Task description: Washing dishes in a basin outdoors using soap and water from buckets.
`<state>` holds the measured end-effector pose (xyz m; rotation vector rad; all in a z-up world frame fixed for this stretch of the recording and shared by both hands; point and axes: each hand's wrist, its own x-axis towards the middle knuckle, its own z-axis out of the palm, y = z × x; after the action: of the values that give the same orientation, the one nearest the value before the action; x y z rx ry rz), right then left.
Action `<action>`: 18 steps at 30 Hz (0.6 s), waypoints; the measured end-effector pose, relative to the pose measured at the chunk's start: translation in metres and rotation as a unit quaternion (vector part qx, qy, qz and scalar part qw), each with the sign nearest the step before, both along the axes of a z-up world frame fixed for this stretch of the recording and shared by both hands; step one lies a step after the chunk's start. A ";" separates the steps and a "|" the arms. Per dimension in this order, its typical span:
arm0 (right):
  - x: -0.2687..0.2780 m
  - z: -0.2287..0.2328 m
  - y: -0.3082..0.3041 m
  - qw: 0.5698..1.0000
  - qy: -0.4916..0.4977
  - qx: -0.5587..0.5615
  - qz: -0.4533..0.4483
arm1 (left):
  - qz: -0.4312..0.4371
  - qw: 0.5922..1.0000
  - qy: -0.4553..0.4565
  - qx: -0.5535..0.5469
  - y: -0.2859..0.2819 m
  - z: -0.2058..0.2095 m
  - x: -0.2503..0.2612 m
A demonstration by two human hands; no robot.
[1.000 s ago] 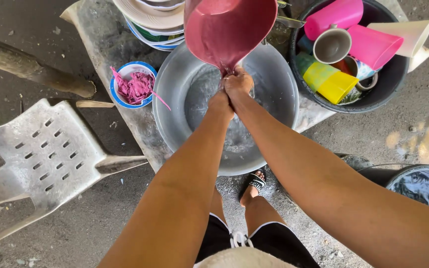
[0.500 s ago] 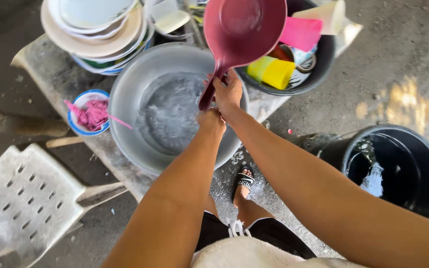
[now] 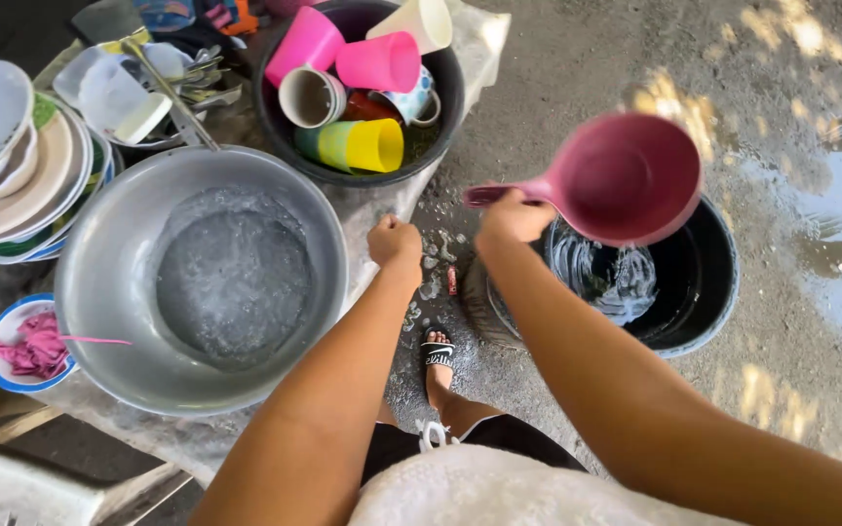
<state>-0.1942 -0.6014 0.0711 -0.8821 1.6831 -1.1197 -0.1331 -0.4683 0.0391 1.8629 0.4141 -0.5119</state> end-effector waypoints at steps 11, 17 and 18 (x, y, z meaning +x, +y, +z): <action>-0.014 -0.028 -0.024 0.927 -0.303 0.189 0.111 | -0.114 0.968 -0.155 0.163 0.085 0.045 -0.016; 0.067 0.014 0.140 0.777 -0.142 0.005 0.613 | -0.215 0.927 -0.123 0.280 0.172 0.013 0.007; 0.069 0.014 0.163 0.699 -0.106 -0.042 0.706 | -0.261 0.918 -0.061 0.292 0.186 0.005 0.007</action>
<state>-0.1254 -0.4380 0.0853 -1.5674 0.3507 -0.1446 -0.1257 -0.2820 0.0440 2.5927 -0.0411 -0.6678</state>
